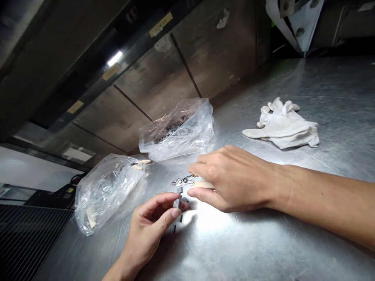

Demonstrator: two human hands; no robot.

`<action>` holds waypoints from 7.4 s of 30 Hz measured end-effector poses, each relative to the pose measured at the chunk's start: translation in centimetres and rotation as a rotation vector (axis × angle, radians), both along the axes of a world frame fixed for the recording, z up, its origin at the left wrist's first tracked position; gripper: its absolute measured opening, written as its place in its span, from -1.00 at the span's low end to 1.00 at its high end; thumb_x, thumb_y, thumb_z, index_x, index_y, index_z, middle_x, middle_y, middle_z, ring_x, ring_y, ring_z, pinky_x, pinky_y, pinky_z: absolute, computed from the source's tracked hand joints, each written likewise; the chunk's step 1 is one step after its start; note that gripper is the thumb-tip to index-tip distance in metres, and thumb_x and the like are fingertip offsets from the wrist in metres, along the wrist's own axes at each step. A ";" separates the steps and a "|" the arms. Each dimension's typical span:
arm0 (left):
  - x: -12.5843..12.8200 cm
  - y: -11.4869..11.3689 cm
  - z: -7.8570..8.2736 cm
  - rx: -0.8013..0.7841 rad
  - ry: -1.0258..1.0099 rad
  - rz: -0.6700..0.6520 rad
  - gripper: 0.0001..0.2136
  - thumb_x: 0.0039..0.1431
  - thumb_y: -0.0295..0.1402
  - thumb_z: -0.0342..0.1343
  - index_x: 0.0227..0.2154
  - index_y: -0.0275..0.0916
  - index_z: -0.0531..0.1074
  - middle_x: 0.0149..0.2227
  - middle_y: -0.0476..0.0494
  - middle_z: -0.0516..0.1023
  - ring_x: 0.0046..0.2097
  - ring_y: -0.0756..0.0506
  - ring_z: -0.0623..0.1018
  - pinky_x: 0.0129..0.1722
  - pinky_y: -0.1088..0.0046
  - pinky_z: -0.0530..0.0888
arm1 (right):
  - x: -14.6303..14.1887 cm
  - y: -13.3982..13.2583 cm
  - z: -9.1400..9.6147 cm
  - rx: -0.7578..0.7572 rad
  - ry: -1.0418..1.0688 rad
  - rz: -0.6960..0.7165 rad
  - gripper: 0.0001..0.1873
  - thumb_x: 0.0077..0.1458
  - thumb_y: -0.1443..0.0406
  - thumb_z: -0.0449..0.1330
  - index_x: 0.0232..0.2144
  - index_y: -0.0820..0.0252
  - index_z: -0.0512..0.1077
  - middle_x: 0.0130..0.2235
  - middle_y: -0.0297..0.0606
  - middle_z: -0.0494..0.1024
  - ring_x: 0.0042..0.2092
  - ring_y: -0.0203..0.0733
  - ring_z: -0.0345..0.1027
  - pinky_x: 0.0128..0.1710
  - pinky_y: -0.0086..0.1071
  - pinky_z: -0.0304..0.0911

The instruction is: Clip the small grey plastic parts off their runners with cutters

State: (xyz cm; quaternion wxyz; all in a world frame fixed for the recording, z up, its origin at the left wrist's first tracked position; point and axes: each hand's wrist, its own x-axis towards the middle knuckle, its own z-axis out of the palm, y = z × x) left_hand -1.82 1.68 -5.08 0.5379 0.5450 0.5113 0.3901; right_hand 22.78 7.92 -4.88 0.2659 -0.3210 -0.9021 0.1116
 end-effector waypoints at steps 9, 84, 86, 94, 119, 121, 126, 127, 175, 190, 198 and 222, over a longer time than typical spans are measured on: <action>-0.4 0.4 -0.1 -0.050 -0.107 0.142 -0.81 0.07 -0.36 0.43 -0.24 -0.17 0.62 -0.34 -0.04 0.67 -0.26 -0.03 0.64 -0.18 0.51 0.52 | 0.0 0.0 -0.8 0.012 -0.055 -0.022 -0.72 0.32 0.08 0.10 -0.27 0.14 0.46 -0.36 -0.29 0.48 -0.36 -0.15 0.32 -0.35 -0.29 -0.03; 1.0 -0.2 1.4 -0.299 -0.392 0.221 -0.79 0.17 -0.28 0.36 -0.23 -0.34 0.65 -0.30 -0.21 0.71 -0.33 -0.06 0.69 -0.35 0.55 0.62 | -2.4 -2.1 -1.4 0.344 0.045 -0.114 -0.67 0.31 0.16 0.11 -0.07 0.30 0.50 -0.32 -0.20 0.49 -0.30 -0.05 0.37 -0.33 -0.19 0.11; 1.1 -0.3 1.3 -0.294 -0.369 0.263 -0.75 0.13 -0.28 0.39 -0.19 -0.31 0.65 -0.32 -0.20 0.71 -0.32 -0.07 0.69 -0.33 0.55 0.62 | -2.5 -2.2 -1.4 0.348 0.032 -0.131 -0.67 0.31 0.17 0.11 -0.07 0.30 0.50 -0.32 -0.20 0.49 -0.31 -0.04 0.37 -0.33 -0.19 0.09; 1.3 -0.4 0.8 -0.213 -0.253 0.304 -0.75 0.13 -0.28 0.39 -0.18 -0.31 0.66 -0.26 -0.25 0.73 -0.27 -0.09 0.70 -0.26 0.54 0.63 | -2.4 -2.3 -1.3 0.361 -0.004 -0.133 -0.66 0.31 0.15 0.12 -0.07 0.30 0.50 -0.33 -0.21 0.46 -0.32 -0.05 0.34 -0.32 -0.20 0.03; 1.3 -0.5 0.8 -0.205 -0.203 0.286 -0.83 0.16 -0.31 0.37 -0.21 -0.25 0.68 -0.28 -0.18 0.73 -0.28 -0.06 0.71 -0.27 0.58 0.63 | -2.8 -2.7 -1.8 0.351 -0.028 -0.146 -0.66 0.32 0.14 0.13 -0.04 0.26 0.51 -0.35 -0.27 0.44 -0.37 -0.08 0.37 -0.38 -0.20 0.05; 1.3 -0.5 0.8 -0.209 -0.209 0.287 -0.83 0.15 -0.31 0.38 -0.22 -0.25 0.67 -0.28 -0.17 0.73 -0.29 -0.05 0.71 -0.27 0.58 0.63 | -2.8 -2.7 -1.9 0.348 -0.028 -0.149 -0.65 0.33 0.14 0.12 -0.03 0.27 0.50 -0.35 -0.27 0.45 -0.37 -0.07 0.37 -0.39 -0.20 0.05; 1.3 -0.4 0.8 -0.216 -0.224 0.290 -0.82 0.13 -0.30 0.40 -0.23 -0.26 0.67 -0.29 -0.17 0.73 -0.30 -0.06 0.71 -0.29 0.58 0.63 | -2.7 -2.7 -1.9 0.345 -0.026 -0.149 -0.65 0.34 0.14 0.11 -0.03 0.27 0.50 -0.34 -0.26 0.46 -0.37 -0.08 0.38 -0.40 -0.20 0.06; 1.3 -0.4 0.8 -0.216 -0.227 0.290 -0.81 0.12 -0.30 0.40 -0.23 -0.26 0.67 -0.29 -0.17 0.73 -0.30 -0.06 0.71 -0.29 0.58 0.63 | -2.7 -2.7 -1.9 0.344 -0.027 -0.147 -0.65 0.34 0.14 0.11 -0.03 0.27 0.50 -0.34 -0.26 0.46 -0.38 -0.09 0.38 -0.40 -0.21 0.06; -0.8 2.4 1.2 -0.195 -0.309 0.299 -0.93 0.19 -0.45 0.16 -0.27 -0.31 0.46 -0.38 -0.08 0.55 -0.45 0.02 0.51 -0.53 0.59 0.45 | -1.9 -1.2 -1.4 -0.311 0.189 -0.087 -0.83 0.21 0.18 0.27 -0.25 0.14 0.43 -0.42 -0.41 0.48 -0.45 -0.29 0.29 -0.44 -0.40 0.16; -0.5 2.1 0.6 -0.216 -0.218 0.156 -0.73 0.21 -0.19 0.21 -0.48 -0.29 0.46 -0.48 -0.14 0.52 -0.54 -0.05 0.53 -0.67 0.54 0.45 | -4.2 -1.5 -2.1 -0.316 0.126 -0.036 -0.87 0.18 0.33 0.23 -0.19 0.12 0.41 -0.32 -0.34 0.56 -0.34 -0.24 0.40 -0.35 -0.38 0.25; 0.4 0.6 2.0 -0.447 -0.420 0.130 -0.86 0.28 -0.39 0.16 -0.26 -0.35 0.57 -0.30 -0.23 0.58 -0.33 -0.05 0.58 -0.44 0.53 0.56 | -4.1 -2.3 -1.8 -0.403 0.480 -0.064 -0.83 0.19 0.25 0.29 -0.18 0.14 0.43 -0.27 -0.27 0.60 -0.34 -0.22 0.46 -0.38 -0.38 0.35; 1.3 0.3 1.7 -0.516 -0.547 0.275 -0.88 0.26 -0.57 0.20 -0.22 -0.44 0.63 -0.34 -0.26 0.66 -0.35 -0.01 0.63 -0.33 0.59 0.63 | -2.0 -1.3 -2.0 0.054 0.012 -0.070 -0.75 0.13 0.38 0.14 -0.12 0.24 0.48 -0.26 -0.22 0.53 -0.22 -0.08 0.42 -0.15 -0.21 0.24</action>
